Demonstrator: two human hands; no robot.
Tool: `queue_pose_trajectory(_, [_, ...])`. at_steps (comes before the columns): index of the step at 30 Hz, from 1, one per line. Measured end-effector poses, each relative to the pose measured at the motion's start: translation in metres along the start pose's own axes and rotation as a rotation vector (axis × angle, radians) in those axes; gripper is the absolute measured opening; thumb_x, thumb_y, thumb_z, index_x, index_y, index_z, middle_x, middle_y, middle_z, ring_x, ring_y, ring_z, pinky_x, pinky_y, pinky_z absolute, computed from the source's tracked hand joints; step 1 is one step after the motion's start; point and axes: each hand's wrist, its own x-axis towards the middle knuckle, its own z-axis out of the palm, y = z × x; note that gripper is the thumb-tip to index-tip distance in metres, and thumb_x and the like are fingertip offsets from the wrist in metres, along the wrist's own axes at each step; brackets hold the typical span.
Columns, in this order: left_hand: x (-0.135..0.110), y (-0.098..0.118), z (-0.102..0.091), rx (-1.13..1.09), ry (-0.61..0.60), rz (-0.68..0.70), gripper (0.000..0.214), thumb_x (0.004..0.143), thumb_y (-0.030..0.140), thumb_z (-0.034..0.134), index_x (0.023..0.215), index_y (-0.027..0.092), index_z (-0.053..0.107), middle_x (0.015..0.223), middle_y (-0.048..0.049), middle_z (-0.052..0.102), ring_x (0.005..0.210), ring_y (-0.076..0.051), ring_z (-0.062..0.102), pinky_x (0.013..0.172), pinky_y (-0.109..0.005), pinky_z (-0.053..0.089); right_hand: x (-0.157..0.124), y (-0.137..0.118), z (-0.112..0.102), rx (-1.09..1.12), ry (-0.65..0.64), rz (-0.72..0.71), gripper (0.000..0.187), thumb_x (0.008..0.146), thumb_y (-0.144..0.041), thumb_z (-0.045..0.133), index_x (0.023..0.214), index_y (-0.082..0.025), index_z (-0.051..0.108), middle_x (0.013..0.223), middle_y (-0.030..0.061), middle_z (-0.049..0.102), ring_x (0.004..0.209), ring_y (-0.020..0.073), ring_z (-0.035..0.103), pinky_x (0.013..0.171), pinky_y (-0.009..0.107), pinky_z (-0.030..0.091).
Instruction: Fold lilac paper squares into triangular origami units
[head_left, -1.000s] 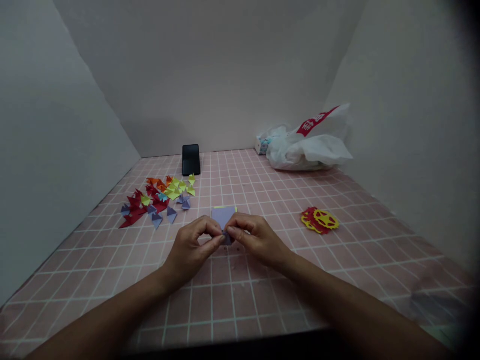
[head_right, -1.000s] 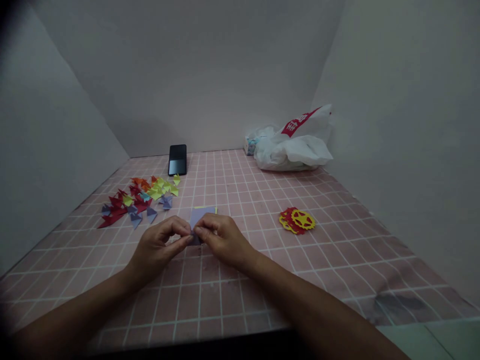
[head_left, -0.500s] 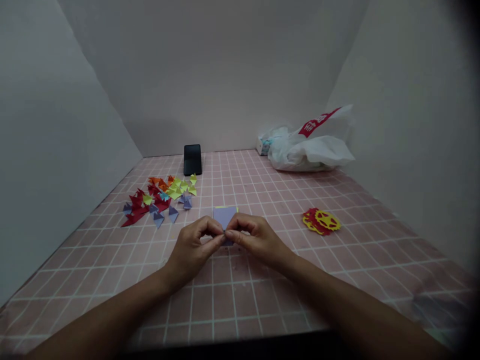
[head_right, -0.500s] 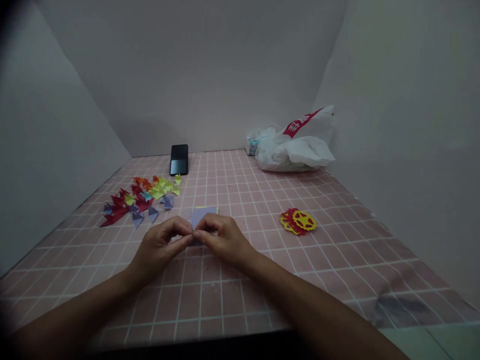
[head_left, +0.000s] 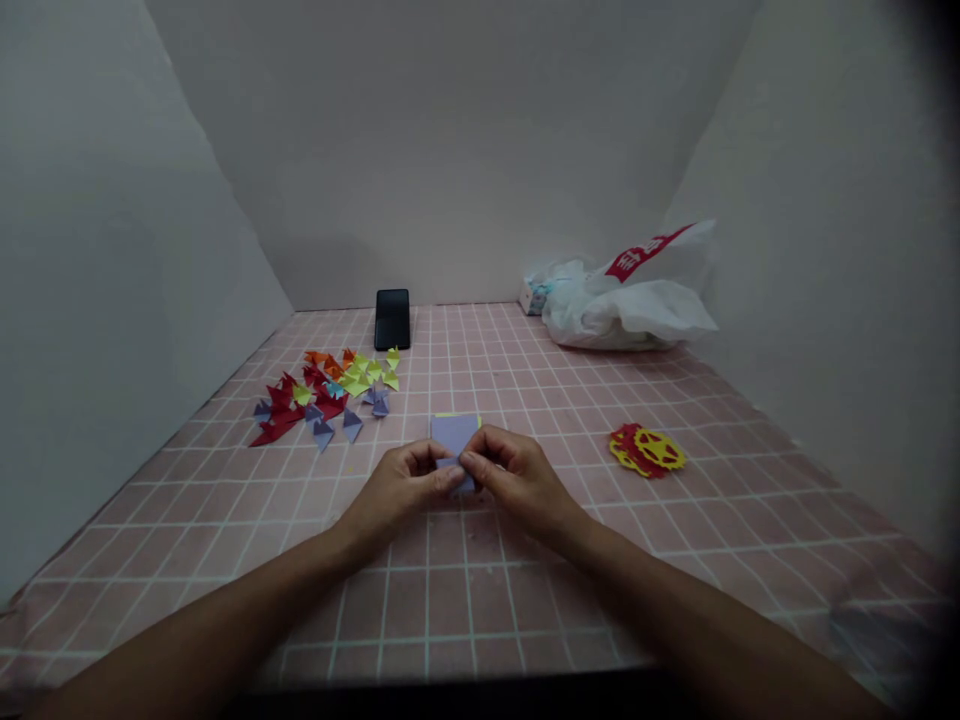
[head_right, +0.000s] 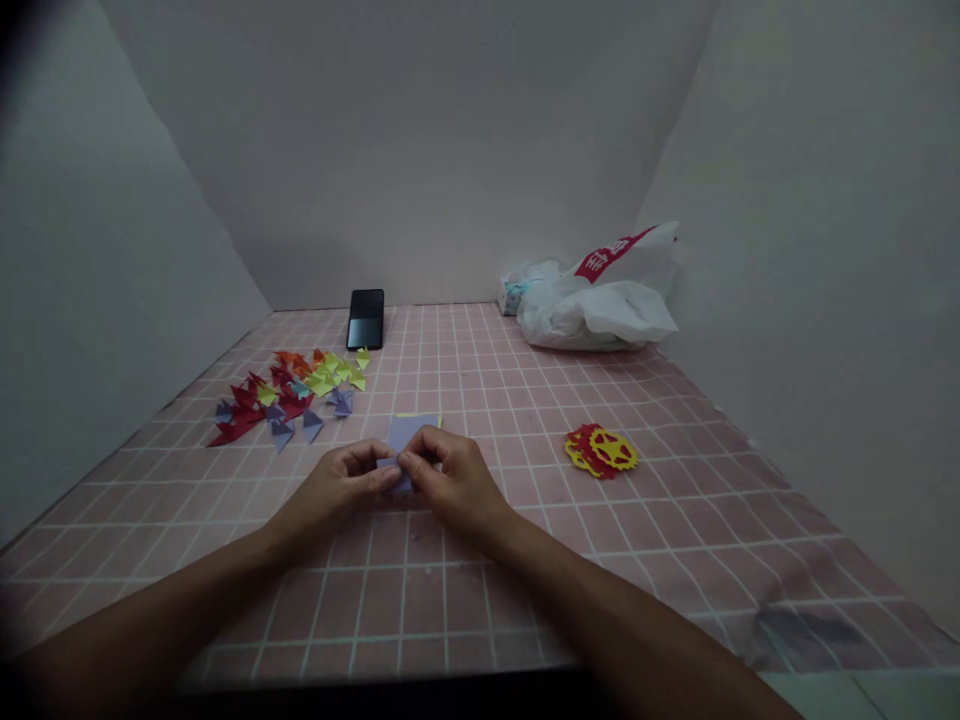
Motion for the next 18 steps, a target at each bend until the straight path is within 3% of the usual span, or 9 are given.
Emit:
queue_pose_trajectory(5, [-0.002,0.004,0.003,0.052,-0.046,-0.066,0.032,0.075,0.042,0.07,0.063,0.017,0.055,0.06,0.0039,0.05,0.055,-0.009,0.043,0.056,-0.024,0.034,-0.001,0.002,0.003,0.001,0.018,0.017,0.019,0.085,-0.027,0.057,0.069,-0.019,0.053,0.065,-0.002,0.052,0.061,0.012,0.049,0.057,0.026,0.039])
queue_pose_trajectory(10, [-0.001,0.005,0.004,0.095,-0.011,-0.059,0.032,0.073,0.043,0.07,0.062,0.017,0.054,0.059,0.0044,0.047,0.055,-0.009,0.04,0.054,-0.023,0.03,-0.002,0.008,0.008,0.07,0.063,0.053,0.02,0.085,-0.028,0.058,0.068,-0.019,0.052,0.064,-0.0035,0.049,0.059,0.0113,0.047,0.055,0.025,0.039])
queue_pose_trajectory(15, [-0.001,0.007,0.003,0.105,-0.053,-0.096,0.031,0.072,0.045,0.069,0.071,0.017,0.059,0.061,0.0043,0.047,0.055,-0.009,0.038,0.053,-0.023,0.027,-0.002,0.011,0.008,0.1,0.086,0.084,0.022,0.085,-0.031,0.06,0.067,-0.02,0.052,0.062,-0.0033,0.051,0.058,0.0121,0.05,0.055,0.025,0.041])
queue_pose_trajectory(18, [-0.001,0.007,0.003,0.137,-0.076,-0.13,0.034,0.076,0.048,0.066,0.065,0.017,0.055,0.056,0.0049,0.044,0.051,-0.009,0.035,0.051,-0.023,0.025,-0.002,0.01,0.007,0.102,0.096,0.094,0.022,0.085,-0.032,0.06,0.068,-0.02,0.053,0.062,-0.0026,0.053,0.057,0.0124,0.052,0.056,0.026,0.042])
